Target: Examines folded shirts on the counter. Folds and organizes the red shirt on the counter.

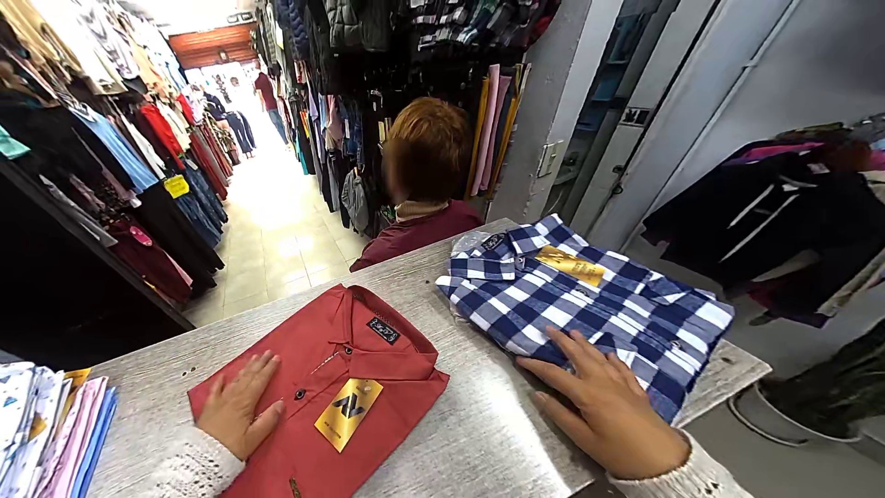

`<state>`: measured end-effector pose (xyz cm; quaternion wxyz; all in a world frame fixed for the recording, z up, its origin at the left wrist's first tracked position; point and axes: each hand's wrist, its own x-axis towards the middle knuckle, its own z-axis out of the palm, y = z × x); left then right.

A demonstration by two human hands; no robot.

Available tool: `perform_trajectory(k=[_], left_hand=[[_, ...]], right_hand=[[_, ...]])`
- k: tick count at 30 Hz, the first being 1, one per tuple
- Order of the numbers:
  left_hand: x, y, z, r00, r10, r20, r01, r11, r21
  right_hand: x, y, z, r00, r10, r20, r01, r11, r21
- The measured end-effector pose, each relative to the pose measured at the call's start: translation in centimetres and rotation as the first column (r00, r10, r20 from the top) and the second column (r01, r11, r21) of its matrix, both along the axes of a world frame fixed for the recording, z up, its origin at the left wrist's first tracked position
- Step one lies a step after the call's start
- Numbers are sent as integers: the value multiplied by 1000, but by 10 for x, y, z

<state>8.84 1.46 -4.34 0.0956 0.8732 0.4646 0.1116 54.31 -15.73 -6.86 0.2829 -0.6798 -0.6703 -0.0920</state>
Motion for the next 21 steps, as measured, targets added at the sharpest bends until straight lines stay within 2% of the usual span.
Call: perform_trajectory(k=[2,5,7,11,16,17,19,21], left_hand=[[15,-7,2,999,-42,0,42,999,22],[22,-14,7,999,-41,20,41,999,-17],[23,-16,14,999,-36,24,37,999,-40],[18,-17,14,995,-96,33,97,995,-36],[14,-14,10,947,-275,163,277,961,14],[14,-13,8,940,-290,179,286,957,49],[11,-10,5,940,-286,189,270,957,103],[11,-12,4,942,-271,198,255,962,102]], right_hand=[[-27,7,13,995,68,-70,-69,998,-14],[-69,26,31,942,180,-283,-246,943,-222],[-87,45,34,883,167,-439,-326,890,-317],[-106,57,35,832,159,-531,-310,928,-207],[-102,24,34,655,296,-695,-525,840,-137],[-103,17,28,665,299,-684,-493,864,-101],[-105,13,13,759,306,-575,-378,926,-5],[-107,15,8,818,290,-497,-341,940,-13]])
